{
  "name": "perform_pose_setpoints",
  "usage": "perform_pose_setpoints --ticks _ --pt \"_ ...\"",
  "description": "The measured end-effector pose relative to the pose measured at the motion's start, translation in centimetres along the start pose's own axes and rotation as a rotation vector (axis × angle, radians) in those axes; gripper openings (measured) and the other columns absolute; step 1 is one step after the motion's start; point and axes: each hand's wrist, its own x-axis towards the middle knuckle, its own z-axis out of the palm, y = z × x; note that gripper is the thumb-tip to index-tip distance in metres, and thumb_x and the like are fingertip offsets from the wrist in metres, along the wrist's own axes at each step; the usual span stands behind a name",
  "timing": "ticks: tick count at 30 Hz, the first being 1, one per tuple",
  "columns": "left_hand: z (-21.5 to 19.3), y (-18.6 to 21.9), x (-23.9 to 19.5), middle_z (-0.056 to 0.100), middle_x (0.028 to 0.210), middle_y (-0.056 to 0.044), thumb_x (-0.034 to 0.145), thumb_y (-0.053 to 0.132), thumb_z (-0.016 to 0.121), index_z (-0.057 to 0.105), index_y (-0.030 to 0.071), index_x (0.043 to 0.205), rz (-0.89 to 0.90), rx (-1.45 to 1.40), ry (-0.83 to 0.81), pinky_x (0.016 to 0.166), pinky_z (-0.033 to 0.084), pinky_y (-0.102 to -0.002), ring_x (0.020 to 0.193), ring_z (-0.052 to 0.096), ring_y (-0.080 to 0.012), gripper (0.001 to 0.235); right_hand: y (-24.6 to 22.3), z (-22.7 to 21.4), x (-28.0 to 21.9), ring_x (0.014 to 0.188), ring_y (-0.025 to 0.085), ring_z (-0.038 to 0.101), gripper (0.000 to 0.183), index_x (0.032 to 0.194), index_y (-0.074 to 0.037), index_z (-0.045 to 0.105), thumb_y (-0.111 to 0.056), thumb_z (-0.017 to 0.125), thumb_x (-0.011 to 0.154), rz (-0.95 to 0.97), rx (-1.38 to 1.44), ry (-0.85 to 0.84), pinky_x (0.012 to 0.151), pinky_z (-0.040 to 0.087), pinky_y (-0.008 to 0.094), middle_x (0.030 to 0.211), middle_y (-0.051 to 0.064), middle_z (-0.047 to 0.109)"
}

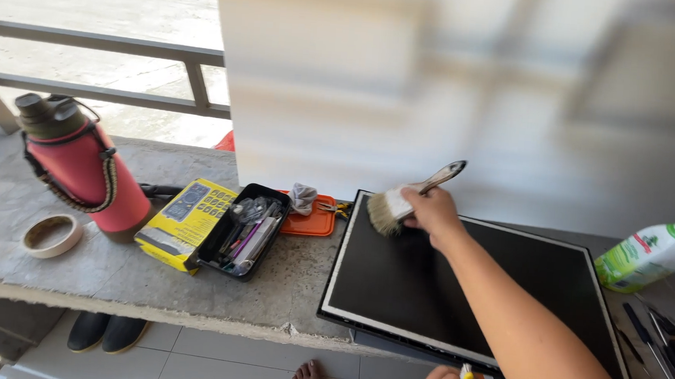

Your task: The person cleans a flat-screen monitor using a brush and a yellow toothbrush to remove dust from the surface and edges. They then remove a small green circuit board from the monitor's frame, clean it with a white cloth, and wipe the monitor screen.

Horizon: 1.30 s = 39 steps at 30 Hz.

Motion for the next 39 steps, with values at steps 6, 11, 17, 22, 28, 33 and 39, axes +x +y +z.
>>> perform_pose_setpoints --ticks 6,11,17,22,28,33,39 --pt "-3.0 3.2 0.7 0.079 0.115 0.003 0.103 0.035 0.073 0.079 0.014 0.100 -0.147 -0.178 -0.152 0.080 0.061 -0.035 0.090 0.078 -0.0185 0.021 2.5 -14.0 -2.3 0.104 0.024 0.083 0.037 0.135 -0.012 0.084 -0.032 0.075 0.105 -0.058 -0.106 0.467 0.076 0.075 0.038 0.125 0.007 0.085" --pt "-2.4 2.6 0.5 0.085 0.114 0.000 0.105 0.033 0.074 0.088 0.014 0.107 -0.133 -0.180 -0.150 0.082 0.064 -0.032 0.097 0.085 -0.0175 0.024 9.0 -29.4 -4.7 0.117 0.049 0.076 0.039 0.137 -0.027 0.084 -0.042 0.068 0.105 -0.126 -0.735 0.781 0.098 0.060 0.059 0.121 0.015 0.086" --pt "-0.5 2.2 1.2 0.087 0.113 0.007 0.105 0.033 0.071 0.087 0.015 0.100 -0.128 -0.122 -0.179 0.071 0.063 -0.030 0.086 0.083 -0.0144 0.024 9.2 -33.8 -11.3 0.130 0.043 0.077 0.038 0.140 -0.035 0.086 -0.034 0.073 0.104 -0.122 -0.892 0.495 0.108 0.061 0.051 0.141 0.014 0.084" --pt "-0.4 2.4 1.0 0.086 0.114 0.004 0.107 0.029 0.069 0.087 0.014 0.099 -0.056 -0.098 -0.159 0.072 0.063 -0.031 0.093 0.082 -0.0155 0.025 9.3 -33.5 -23.2 0.125 0.029 0.078 0.043 0.147 -0.035 0.081 -0.028 0.071 0.105 0.014 -0.899 0.261 0.101 0.060 0.045 0.140 0.001 0.086" --pt "-0.9 2.0 0.8 0.085 0.118 0.005 0.106 0.030 0.070 0.087 0.013 0.099 -0.036 -0.096 -0.169 0.074 0.065 -0.030 0.095 0.083 -0.0141 0.025 10.6 -38.8 -34.9 0.127 0.011 0.082 0.040 0.136 -0.040 0.089 -0.026 0.077 0.100 0.150 -0.993 -0.007 0.111 0.058 0.032 0.139 -0.016 0.089" --pt "-0.7 1.7 0.1 0.092 0.109 0.005 0.105 0.032 0.070 0.089 0.013 0.097 -0.041 -0.099 -0.245 0.073 0.064 -0.031 0.091 0.083 -0.0133 0.028 11.9 -43.8 -34.6 0.127 0.019 0.083 0.049 0.150 -0.043 0.079 -0.028 0.073 0.104 0.271 -0.998 0.237 0.109 0.060 0.036 0.148 -0.007 0.085" --pt "1.9 -1.1 -1.8 0.067 0.087 0.008 0.095 0.030 0.084 0.101 0.019 0.092 0.054 -0.074 -0.174 0.062 0.054 -0.023 0.065 0.063 -0.0069 0.021 15.3 -49.6 -20.5 0.076 0.033 0.081 0.040 0.113 -0.010 0.075 -0.049 0.065 0.115 0.161 -0.539 0.788 0.069 0.054 0.049 0.094 0.009 0.078"
